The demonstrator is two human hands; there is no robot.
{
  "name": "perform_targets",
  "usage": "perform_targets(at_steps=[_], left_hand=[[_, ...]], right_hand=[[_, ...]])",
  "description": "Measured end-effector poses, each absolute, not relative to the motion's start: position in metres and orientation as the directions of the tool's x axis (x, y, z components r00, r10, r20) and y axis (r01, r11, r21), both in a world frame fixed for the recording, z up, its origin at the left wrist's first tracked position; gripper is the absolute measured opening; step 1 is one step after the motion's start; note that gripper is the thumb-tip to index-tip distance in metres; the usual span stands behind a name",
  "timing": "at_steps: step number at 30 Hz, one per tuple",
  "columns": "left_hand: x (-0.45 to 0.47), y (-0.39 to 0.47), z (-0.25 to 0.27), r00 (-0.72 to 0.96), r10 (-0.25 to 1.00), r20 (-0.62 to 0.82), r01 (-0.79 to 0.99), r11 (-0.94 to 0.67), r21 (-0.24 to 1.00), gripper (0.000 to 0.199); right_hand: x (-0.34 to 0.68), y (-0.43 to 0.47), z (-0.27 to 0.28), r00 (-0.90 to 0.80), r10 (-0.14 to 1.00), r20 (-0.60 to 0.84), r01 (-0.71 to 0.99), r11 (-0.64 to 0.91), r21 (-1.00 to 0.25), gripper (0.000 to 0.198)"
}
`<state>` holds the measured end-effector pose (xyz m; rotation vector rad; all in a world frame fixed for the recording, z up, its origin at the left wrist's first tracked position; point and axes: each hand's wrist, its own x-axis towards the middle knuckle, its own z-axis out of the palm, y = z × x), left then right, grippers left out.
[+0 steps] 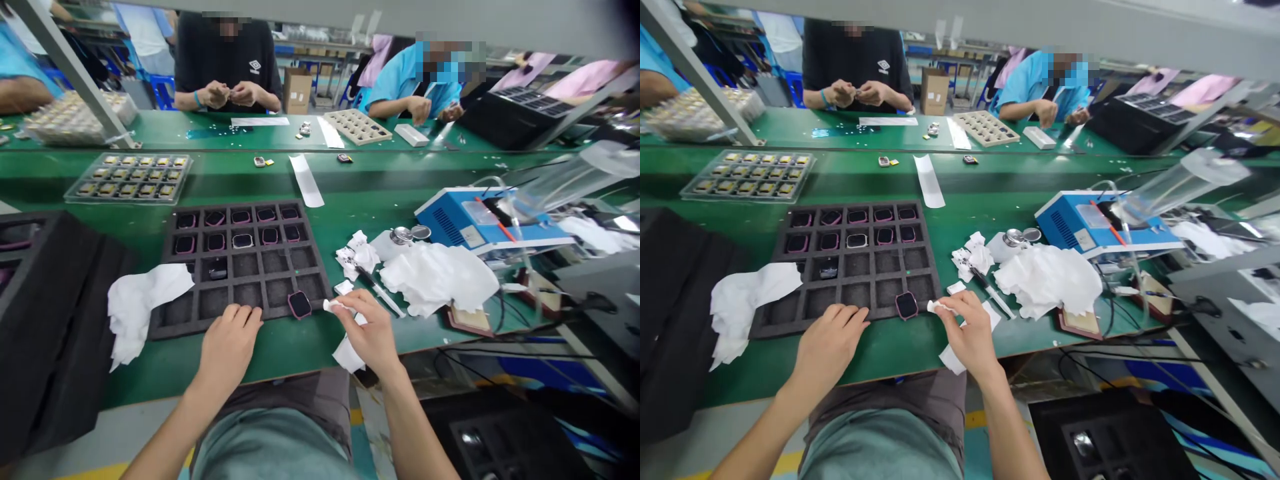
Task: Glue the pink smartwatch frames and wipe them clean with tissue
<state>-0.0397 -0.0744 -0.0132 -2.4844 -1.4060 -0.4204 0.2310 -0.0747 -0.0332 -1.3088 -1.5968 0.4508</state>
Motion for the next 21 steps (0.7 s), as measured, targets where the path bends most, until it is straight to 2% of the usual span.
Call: perform_targets(at_steps=[3,6,8,10,13,16,19,21], left_hand=[[-0.05,-0.067,-0.018,0.63,0.655,0.417,0.762,-0.626,-0.168,0.015],[-0.055,-0.063,-0.022,0.661,0.586,0.468,0.724,-0.663,-0.192,0.013],[-0.057,-0.062,-0.024,0.663,0.557,0.5,0.708,-0.683,-0.178,0.013],[-0.059,-0.063,-0.027,0.648,0.564,0.511,0.702,-0.703,-0.114,0.014],[-0.06,-0.066,-0.03,0.59,0.679,0.438,0.737,-0.674,0.053,0.022],[-0.057,-0.071,-0.028,0.47,0.801,0.37,0.785,-0.571,0.239,0.027],[-0.049,-0.08,-0.019,0.211,0.907,0.364,0.725,-0.395,0.564,0.015],[-0.042,-0.085,-0.01,0.062,0.974,0.218,0.579,-0.213,0.787,0.015]], right_hand=[[0.229,-0.077,-0.034,0.067,0.902,0.427,0.515,0.336,-0.789,0.009],[0.227,-0.079,-0.033,0.069,0.907,0.415,0.507,0.327,-0.798,0.009],[0.227,-0.08,-0.033,0.08,0.906,0.415,0.507,0.322,-0.799,0.008],[0.228,-0.08,-0.032,0.094,0.905,0.414,0.514,0.312,-0.799,0.007],[0.229,-0.081,-0.03,0.113,0.908,0.403,0.52,0.292,-0.803,0.006],[0.23,-0.082,-0.028,0.128,0.913,0.387,0.501,0.277,-0.82,0.007],[0.232,-0.084,-0.027,0.158,0.913,0.376,0.465,0.267,-0.844,0.005],[0.235,-0.084,-0.026,0.176,0.91,0.375,0.446,0.266,-0.855,0.004]])
